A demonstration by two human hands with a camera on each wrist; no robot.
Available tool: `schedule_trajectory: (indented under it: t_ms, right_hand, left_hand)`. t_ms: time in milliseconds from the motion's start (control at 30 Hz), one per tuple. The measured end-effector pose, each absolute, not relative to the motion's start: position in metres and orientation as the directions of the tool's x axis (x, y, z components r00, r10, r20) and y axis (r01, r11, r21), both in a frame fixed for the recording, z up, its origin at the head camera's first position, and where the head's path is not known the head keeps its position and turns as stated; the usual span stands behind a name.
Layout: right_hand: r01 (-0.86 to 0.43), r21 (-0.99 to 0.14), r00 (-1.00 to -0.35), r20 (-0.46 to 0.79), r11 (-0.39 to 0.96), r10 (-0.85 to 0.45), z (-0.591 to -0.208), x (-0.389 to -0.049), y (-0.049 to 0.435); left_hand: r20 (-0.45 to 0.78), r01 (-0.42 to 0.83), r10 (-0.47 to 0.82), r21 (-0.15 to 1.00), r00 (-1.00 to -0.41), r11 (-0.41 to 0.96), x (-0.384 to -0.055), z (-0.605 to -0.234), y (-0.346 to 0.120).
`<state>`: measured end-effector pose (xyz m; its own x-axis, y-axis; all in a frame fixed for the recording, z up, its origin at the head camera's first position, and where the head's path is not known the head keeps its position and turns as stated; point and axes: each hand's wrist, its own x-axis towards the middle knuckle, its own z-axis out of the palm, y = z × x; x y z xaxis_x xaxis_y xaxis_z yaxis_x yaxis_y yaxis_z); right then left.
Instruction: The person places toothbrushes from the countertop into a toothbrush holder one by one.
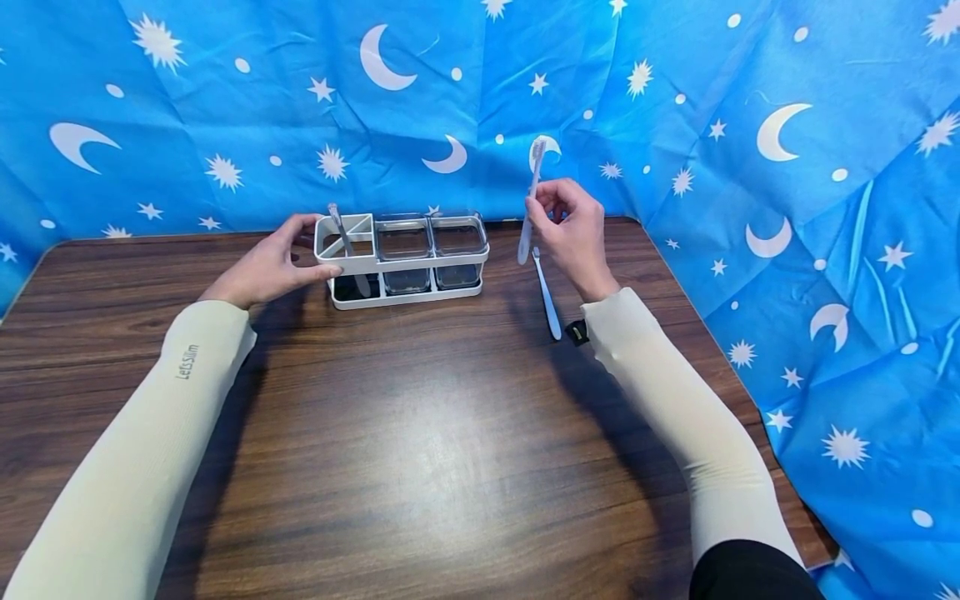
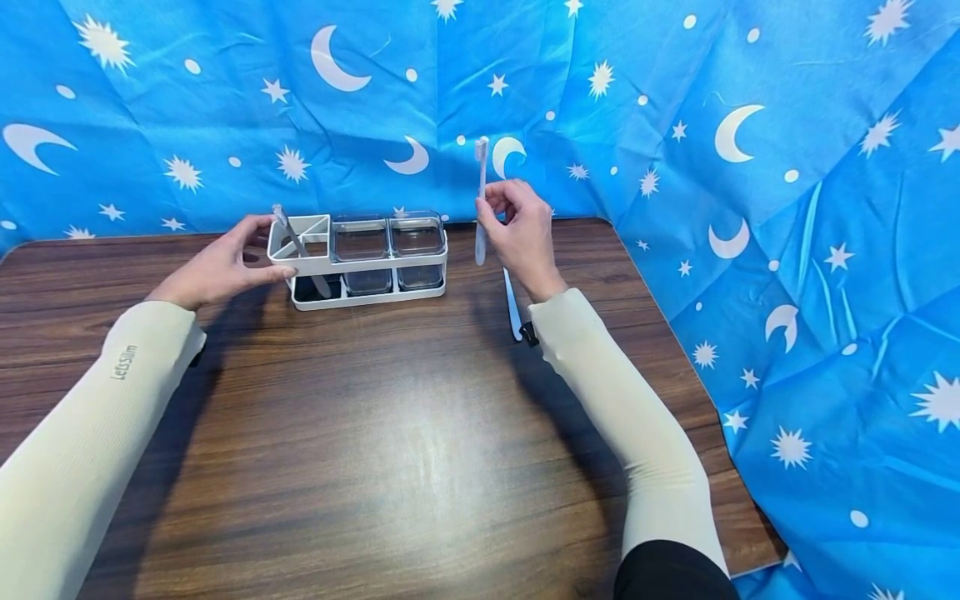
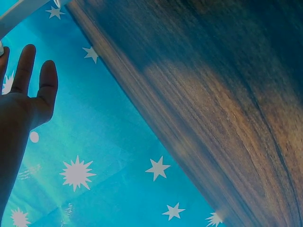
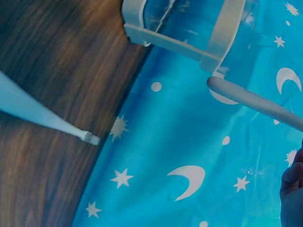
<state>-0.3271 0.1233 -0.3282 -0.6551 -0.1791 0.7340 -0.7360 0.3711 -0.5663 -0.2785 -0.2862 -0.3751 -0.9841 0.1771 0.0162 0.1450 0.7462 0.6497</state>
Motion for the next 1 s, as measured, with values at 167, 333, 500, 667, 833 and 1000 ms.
schedule_trajectory:
  t_ms: [167,333,500,667,833,1000]
  right_hand:
    - [-0.762,-0.549,-0.627,0.758,0.345,-0.178,-0.310,-0.308,0.109]
    - [-0.791,-0.532,-0.595,0.783,0.302,-0.179,-0.294,-0.294,0.096]
    - [-0.812,-0.525,-0.574,0.796,0.253,-0.190,-0.287,-0.291,0.085]
    - [-0.822,-0.524,-0.564,0.803,0.221,-0.193,-0.284,-0.291,0.074]
    - [-0.838,-0.507,-0.542,0.814,0.200,-0.210,-0.281,-0.290,0.063]
    - [-0.830,-0.523,-0.556,0.797,0.194,-0.234,-0.277,-0.285,0.053]
  left_hand:
    - [0.016,0.144,0.178,0.656,-0.984,0.740,-0.279,-0.376,-0.286]
    - [0.012,0.141,0.176,0.655,-0.984,0.742,-0.279,-0.375,-0.285]
    - [0.011,0.138,0.172,0.651,-0.985,0.746,-0.278,-0.375,-0.285]
    - [0.011,0.136,0.170,0.649,-0.985,0.748,-0.277,-0.375,-0.285]
    - [0.014,0.138,0.170,0.655,-0.985,0.743,-0.277,-0.375,-0.285]
    - [0.023,0.146,0.173,0.653,-0.985,0.743,-0.278,-0.376,-0.285]
